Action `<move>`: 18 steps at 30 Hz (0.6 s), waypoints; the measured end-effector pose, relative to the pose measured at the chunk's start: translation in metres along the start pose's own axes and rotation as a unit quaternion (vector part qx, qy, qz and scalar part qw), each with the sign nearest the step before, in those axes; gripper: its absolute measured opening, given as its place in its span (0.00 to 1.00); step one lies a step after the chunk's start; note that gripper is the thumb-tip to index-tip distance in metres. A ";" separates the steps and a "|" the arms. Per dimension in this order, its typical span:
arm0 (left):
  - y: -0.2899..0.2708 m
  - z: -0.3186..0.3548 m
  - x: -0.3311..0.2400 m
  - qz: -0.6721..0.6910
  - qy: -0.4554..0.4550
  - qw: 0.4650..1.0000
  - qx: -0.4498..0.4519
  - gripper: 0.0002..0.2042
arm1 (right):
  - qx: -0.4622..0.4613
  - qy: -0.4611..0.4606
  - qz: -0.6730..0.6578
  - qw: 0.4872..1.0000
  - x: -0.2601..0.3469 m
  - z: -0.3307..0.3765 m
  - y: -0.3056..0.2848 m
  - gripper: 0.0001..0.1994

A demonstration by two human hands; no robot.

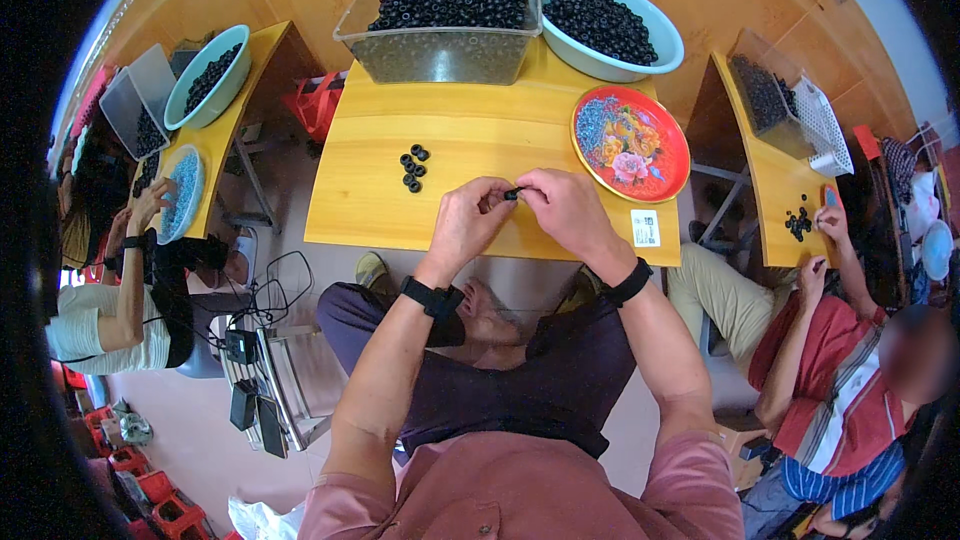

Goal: Inspecting and sorting small black rubber o-rings or gaskets on a table.

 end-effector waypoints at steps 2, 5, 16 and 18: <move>0.000 0.000 0.000 0.003 0.002 1.000 0.001 0.11 | 0.002 -0.028 0.013 1.000 -0.001 0.001 0.001 0.07; 0.000 0.001 -0.002 0.027 -0.006 1.000 -0.014 0.11 | 0.000 -0.037 0.023 0.999 -0.002 0.003 0.002 0.07; -0.001 -0.001 -0.003 0.034 -0.031 0.998 0.032 0.11 | -0.001 0.021 0.004 1.000 -0.001 0.002 0.002 0.09; -0.004 -0.001 -0.004 0.032 -0.036 0.998 0.035 0.11 | -0.002 0.020 0.005 1.000 0.002 0.001 0.003 0.09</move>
Point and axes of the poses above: each hand's wrist, its own z-axis away from the middle knuckle, its own y-axis out of the palm, x = y × z, the point moved 1 cm from there along -z, towards the middle knuckle, and after that the axes turned 15 degrees about -x, right-handed, at the moved point
